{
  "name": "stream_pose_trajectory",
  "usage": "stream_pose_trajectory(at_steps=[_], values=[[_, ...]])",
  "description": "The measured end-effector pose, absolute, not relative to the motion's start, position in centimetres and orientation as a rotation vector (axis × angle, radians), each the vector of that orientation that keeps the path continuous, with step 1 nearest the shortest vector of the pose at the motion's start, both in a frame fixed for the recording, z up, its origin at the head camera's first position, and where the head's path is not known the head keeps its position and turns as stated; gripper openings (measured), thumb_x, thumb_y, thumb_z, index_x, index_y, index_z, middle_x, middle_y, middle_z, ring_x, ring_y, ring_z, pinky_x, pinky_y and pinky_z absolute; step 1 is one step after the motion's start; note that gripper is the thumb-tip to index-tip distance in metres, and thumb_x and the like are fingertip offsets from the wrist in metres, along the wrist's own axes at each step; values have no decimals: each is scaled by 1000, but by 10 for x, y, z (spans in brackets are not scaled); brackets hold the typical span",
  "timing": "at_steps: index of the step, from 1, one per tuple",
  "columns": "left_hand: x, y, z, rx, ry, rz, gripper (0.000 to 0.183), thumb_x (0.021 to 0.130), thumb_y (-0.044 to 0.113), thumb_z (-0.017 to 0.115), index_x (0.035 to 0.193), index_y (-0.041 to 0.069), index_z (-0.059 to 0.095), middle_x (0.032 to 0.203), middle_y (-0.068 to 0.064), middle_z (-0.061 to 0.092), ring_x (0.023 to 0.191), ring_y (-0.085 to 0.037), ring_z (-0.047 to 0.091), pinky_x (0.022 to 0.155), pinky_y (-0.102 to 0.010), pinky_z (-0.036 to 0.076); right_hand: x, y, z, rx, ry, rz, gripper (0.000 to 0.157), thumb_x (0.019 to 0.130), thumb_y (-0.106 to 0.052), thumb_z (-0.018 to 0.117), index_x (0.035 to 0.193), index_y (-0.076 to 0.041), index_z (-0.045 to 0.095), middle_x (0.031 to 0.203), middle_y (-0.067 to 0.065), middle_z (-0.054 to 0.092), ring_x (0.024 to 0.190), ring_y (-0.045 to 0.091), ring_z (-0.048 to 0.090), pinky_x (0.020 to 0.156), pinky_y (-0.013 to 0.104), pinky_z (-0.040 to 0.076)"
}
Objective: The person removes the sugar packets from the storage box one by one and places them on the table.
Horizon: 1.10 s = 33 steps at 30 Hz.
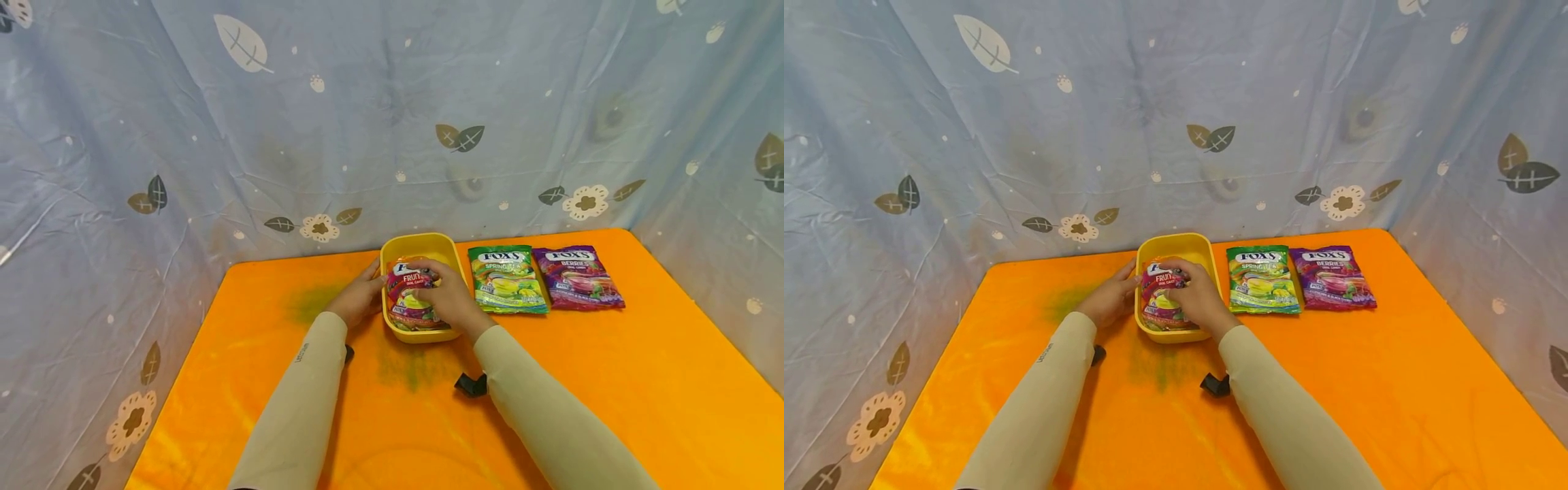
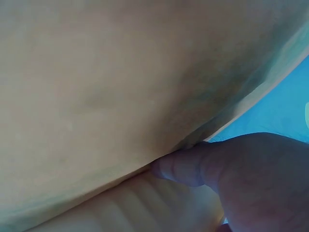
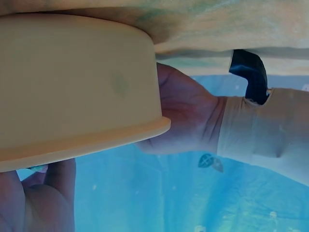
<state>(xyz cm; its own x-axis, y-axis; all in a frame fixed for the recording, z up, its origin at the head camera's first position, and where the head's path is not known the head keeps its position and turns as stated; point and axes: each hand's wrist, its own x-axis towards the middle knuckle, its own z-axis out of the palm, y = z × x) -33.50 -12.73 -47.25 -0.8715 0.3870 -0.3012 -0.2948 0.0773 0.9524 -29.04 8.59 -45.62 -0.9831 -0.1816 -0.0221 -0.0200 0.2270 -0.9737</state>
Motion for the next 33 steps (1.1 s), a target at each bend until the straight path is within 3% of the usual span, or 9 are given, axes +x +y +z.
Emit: stream_pose_trajectory(at_steps=[7,18,21,28,33], values=[[-334,-129,-474,86,1882,1837,62,97,42,53,150,44,21,142,0,41,117,-21,54,94,-42,46,-289,88,-456,-171,2281,-1938,46,88,-13,71,125,-39,60,126,2,43,94,29,60,74,38,55],[-331,-128,-474,70,1912,1821,62,98,41,51,151,42,20,142,0,42,117,-23,54,97,-43,44,-285,90,-455,-184,2267,-1996,45,88,-15,71,126,-37,60,143,-8,33,95,29,59,76,38,55],[-330,-127,-474,71,1926,1814,61,98,41,51,151,42,20,142,1,42,117,-22,53,97,-43,43,-284,90,-456,-176,2251,-2015,45,88,-14,70,126,-37,61,140,-6,36,95,28,60,76,38,55],[-332,-125,-475,83,1924,1822,57,100,38,48,150,45,21,141,-2,45,115,-22,55,95,-42,45,-282,98,-453,-139,2112,-2238,44,90,-16,69,128,-34,60,117,15,40,90,33,59,73,38,56],[-333,-126,-478,81,1934,1819,57,100,38,50,148,47,22,143,0,40,112,-21,57,93,-41,47,-280,101,-451,-159,2010,-2319,45,90,-14,69,130,-31,58,117,16,40,98,34,58,77,39,55]])
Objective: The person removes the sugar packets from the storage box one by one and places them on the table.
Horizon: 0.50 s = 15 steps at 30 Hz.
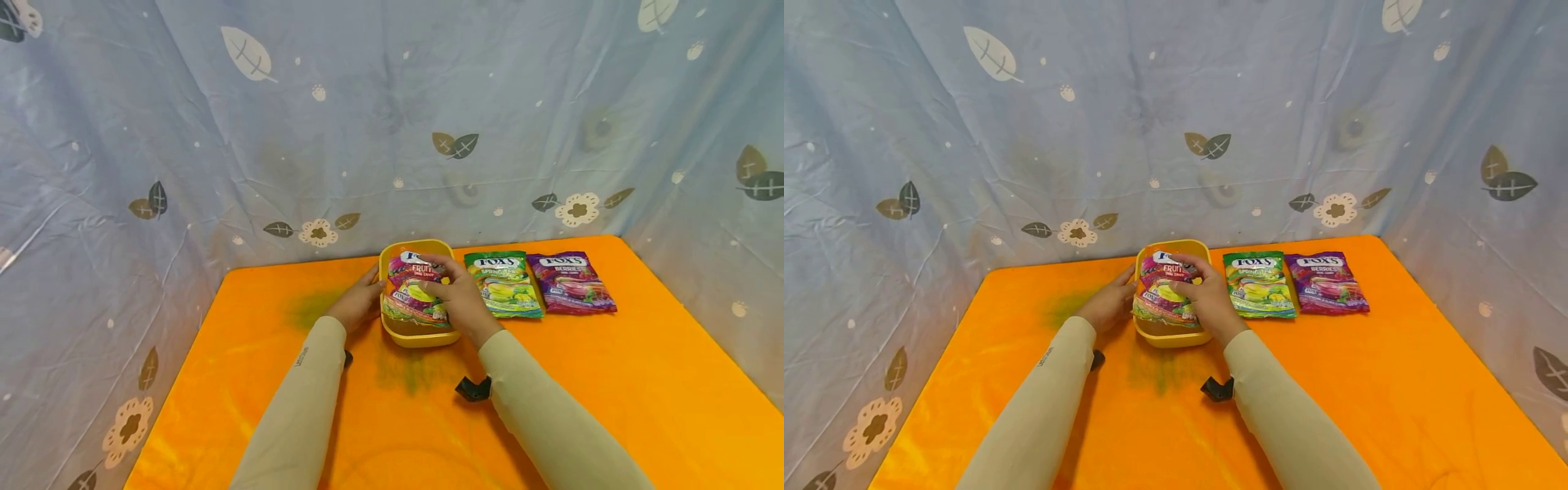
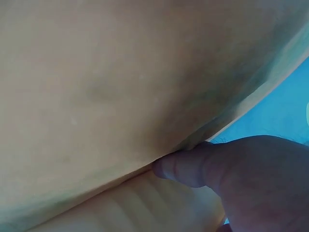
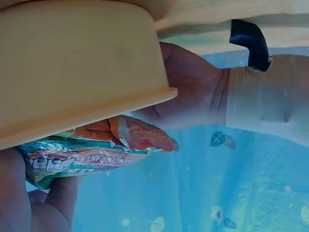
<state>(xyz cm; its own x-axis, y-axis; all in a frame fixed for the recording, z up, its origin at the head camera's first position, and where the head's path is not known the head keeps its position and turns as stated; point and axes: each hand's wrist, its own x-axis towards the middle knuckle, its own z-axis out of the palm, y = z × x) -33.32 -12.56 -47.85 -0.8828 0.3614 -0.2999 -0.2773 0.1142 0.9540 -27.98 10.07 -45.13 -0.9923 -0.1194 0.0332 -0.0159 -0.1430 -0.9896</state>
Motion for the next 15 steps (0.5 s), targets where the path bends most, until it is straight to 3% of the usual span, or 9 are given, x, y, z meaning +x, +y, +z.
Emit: stream_pose_trajectory(at_steps=[15], values=[[-331,-126,-478,69,1933,1828,55,102,32,45,151,41,20,146,-1,37,117,-21,54,93,-41,47,-267,127,-438,-197,2104,-2215,48,88,-25,71,133,-32,55,120,15,39,100,34,59,78,40,55]])
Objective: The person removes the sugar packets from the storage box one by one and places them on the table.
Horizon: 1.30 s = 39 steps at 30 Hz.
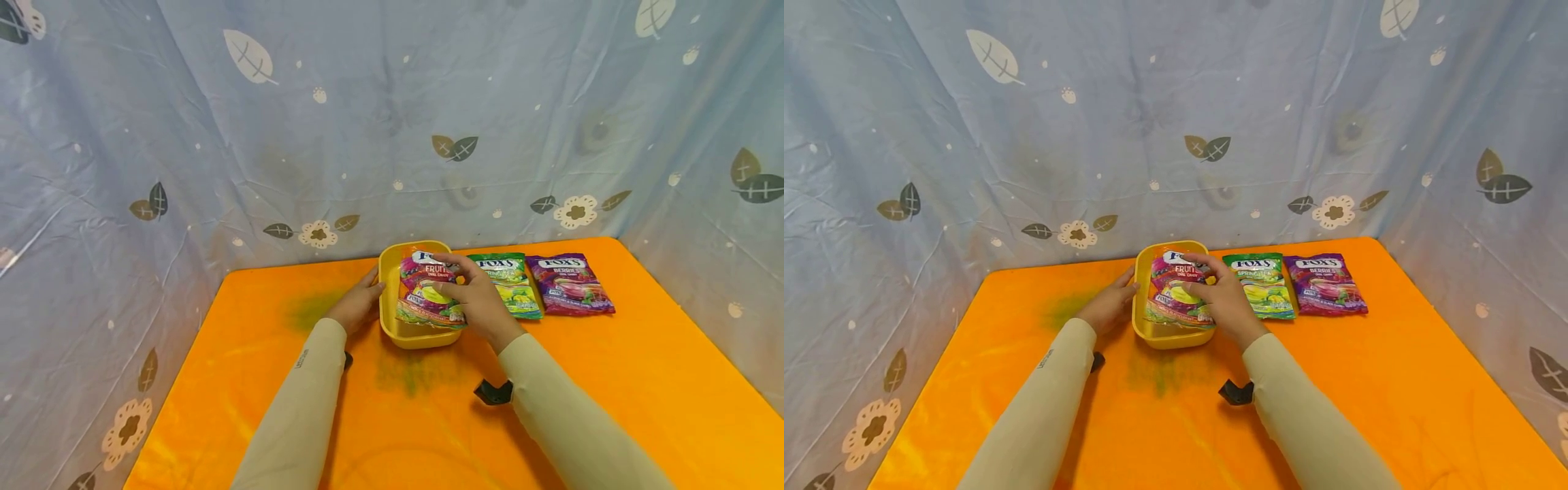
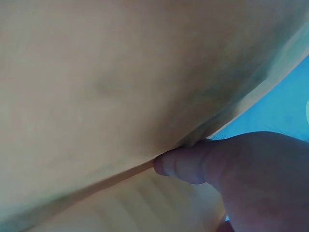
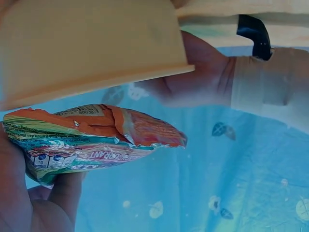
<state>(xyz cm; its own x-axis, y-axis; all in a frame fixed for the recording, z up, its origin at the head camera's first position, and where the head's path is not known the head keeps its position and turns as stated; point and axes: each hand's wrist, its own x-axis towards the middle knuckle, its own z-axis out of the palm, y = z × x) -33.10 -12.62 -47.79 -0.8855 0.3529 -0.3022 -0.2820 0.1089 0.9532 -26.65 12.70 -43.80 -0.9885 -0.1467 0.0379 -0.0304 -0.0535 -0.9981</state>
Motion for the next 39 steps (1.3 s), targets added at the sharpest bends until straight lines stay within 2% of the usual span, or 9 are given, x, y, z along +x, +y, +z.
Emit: stream_pose_trajectory(at_steps=[11,39], values=[[-330,-129,-478,103,1866,1867,56,103,29,44,151,41,19,145,1,39,116,-21,55,93,-41,47,-253,168,-428,-157,2068,-2251,52,90,-23,68,138,-28,50,131,13,40,103,33,61,78,43,54],[-332,-127,-482,83,1852,1901,57,102,30,48,149,45,21,149,3,32,119,-19,51,92,-42,47,-227,232,-444,-18,2274,-2052,56,89,-30,70,140,-32,48,134,10,40,104,31,59,79,39,54]])
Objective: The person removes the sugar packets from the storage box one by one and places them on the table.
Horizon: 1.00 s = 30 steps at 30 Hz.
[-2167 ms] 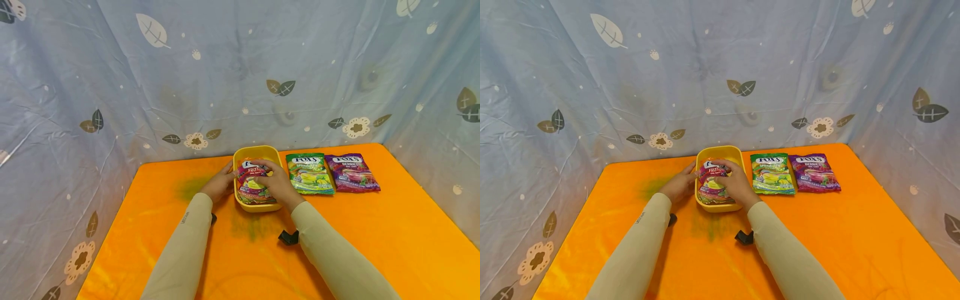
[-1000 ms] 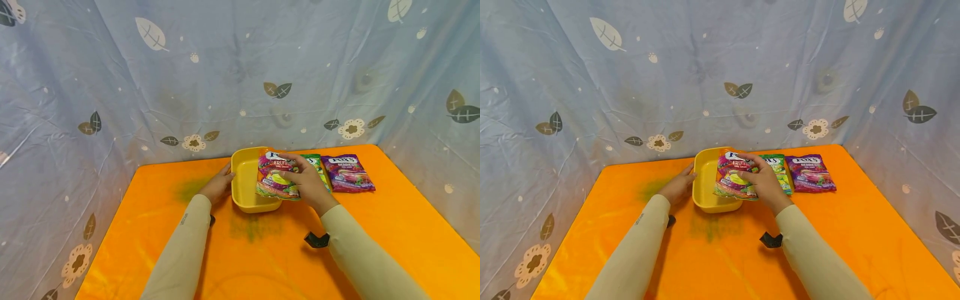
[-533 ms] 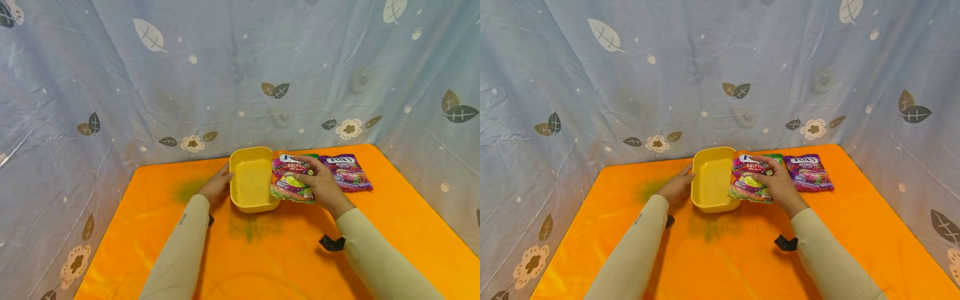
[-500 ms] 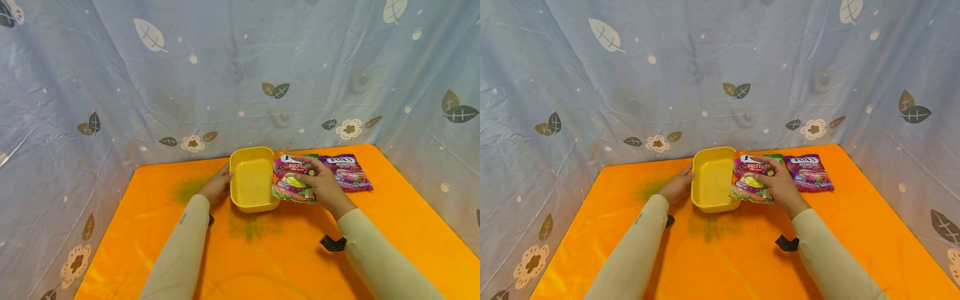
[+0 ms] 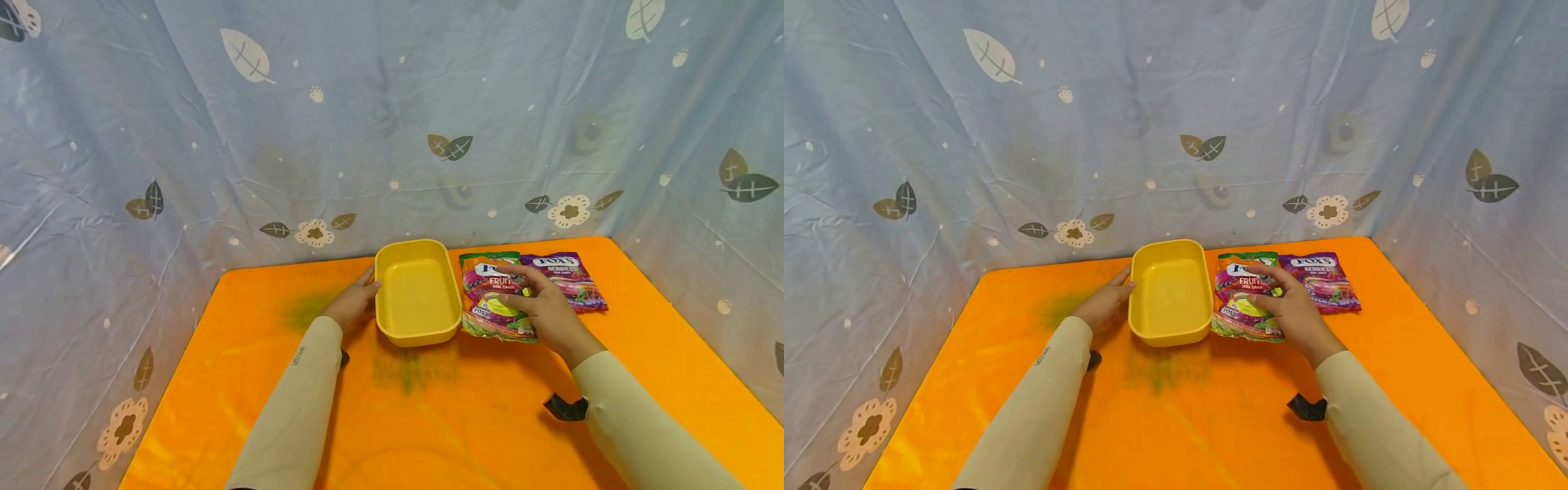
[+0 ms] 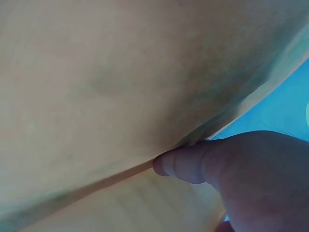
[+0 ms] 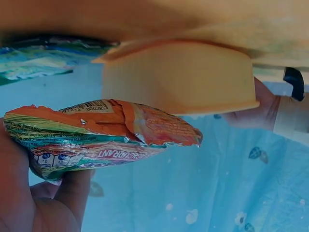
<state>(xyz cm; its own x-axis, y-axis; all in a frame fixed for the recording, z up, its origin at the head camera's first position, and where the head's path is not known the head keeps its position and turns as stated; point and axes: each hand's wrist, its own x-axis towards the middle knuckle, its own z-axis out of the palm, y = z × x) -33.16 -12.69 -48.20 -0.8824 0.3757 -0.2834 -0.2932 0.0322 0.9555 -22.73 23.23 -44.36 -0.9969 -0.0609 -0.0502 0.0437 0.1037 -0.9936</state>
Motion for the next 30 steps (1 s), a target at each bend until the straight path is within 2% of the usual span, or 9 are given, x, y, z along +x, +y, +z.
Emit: stream_pose_trajectory(at_steps=[8,15,22,30], values=[[-331,-127,-479,77,1854,1892,56,103,30,45,151,43,20,146,3,36,117,-20,53,91,-41,48,-219,246,-453,-57,2378,-1969,54,90,-30,68,140,-29,48,140,9,34,110,33,50,80,33,54],[-332,-127,-479,63,1852,1891,57,102,31,47,151,43,20,145,3,38,118,-19,52,92,-41,48,-210,256,-453,-9,2372,-1893,57,89,-35,67,142,-32,45,140,11,35,104,32,58,79,38,54],[-332,-128,-479,62,1861,1875,54,102,33,47,149,46,23,146,3,36,118,-20,53,92,-41,47,-201,264,-461,40,2335,-1858,60,89,-35,68,143,-30,43,135,16,34,103,34,58,79,38,54],[-331,-128,-478,66,1874,1868,55,102,33,47,149,47,23,146,3,36,118,-19,53,93,-41,47,-194,263,-474,-11,2258,-1847,59,89,-32,68,142,-28,44,134,18,42,98,36,62,79,42,54]])
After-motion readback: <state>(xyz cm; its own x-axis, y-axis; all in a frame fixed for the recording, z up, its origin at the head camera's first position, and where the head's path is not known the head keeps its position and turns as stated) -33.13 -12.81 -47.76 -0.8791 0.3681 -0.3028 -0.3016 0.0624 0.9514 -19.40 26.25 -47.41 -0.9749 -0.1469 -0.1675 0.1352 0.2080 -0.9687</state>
